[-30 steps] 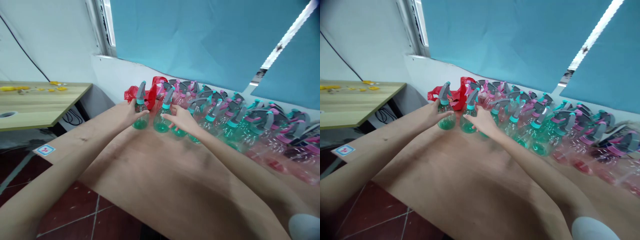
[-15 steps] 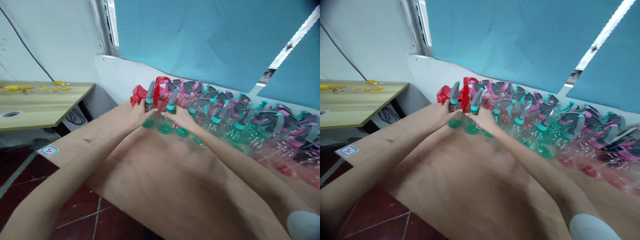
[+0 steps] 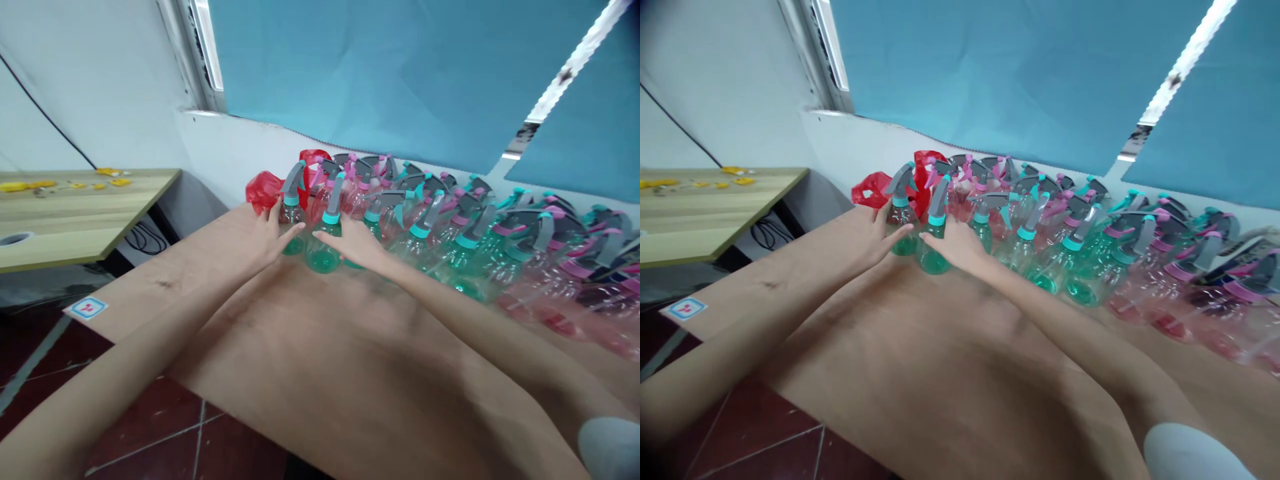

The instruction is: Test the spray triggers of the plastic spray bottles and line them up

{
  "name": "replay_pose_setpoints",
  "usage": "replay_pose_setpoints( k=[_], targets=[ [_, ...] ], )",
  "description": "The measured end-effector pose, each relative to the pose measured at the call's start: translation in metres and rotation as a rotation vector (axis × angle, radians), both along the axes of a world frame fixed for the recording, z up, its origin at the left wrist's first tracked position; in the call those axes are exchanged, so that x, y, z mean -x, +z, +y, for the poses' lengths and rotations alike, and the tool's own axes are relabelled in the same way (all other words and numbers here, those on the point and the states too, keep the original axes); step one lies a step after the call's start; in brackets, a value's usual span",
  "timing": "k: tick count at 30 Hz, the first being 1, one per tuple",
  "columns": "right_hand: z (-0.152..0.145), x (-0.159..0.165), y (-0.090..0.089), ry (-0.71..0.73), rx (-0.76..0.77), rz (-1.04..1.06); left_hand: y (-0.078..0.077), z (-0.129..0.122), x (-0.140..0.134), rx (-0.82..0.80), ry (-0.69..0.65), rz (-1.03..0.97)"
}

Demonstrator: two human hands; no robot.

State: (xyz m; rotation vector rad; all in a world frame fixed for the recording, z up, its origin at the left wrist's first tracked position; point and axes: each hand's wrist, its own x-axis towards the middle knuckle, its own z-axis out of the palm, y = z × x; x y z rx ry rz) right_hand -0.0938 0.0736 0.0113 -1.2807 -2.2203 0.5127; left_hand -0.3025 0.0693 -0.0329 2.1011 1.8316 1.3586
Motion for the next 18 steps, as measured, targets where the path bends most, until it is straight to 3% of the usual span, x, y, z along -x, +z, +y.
replay_pose_setpoints(
  k=[5, 9, 13, 18],
  targets=[
    [-0.03, -0.024, -0.003, 0.061, -0.066, -0.02, -0.002, -0.046, -0.008, 0.04, 0.133, 0.071],
    [-0.065, -0.053, -0.005, 0.173, -0.091, 0.007, 0.002, -0.068, -0.025, 0.04, 0.045, 0.072],
    [-0.096, -0.084, -0.008, 0.199, -0.099, 0.027, 0.013, -0.051, -0.063, 0.123, -0.164, 0.054],
    [-0.114, -0.121, -0.009, 0.187, -0.043, 0.015, 0.022, 0.003, -0.108, 0.218, -0.312, -0.033]
  ],
)
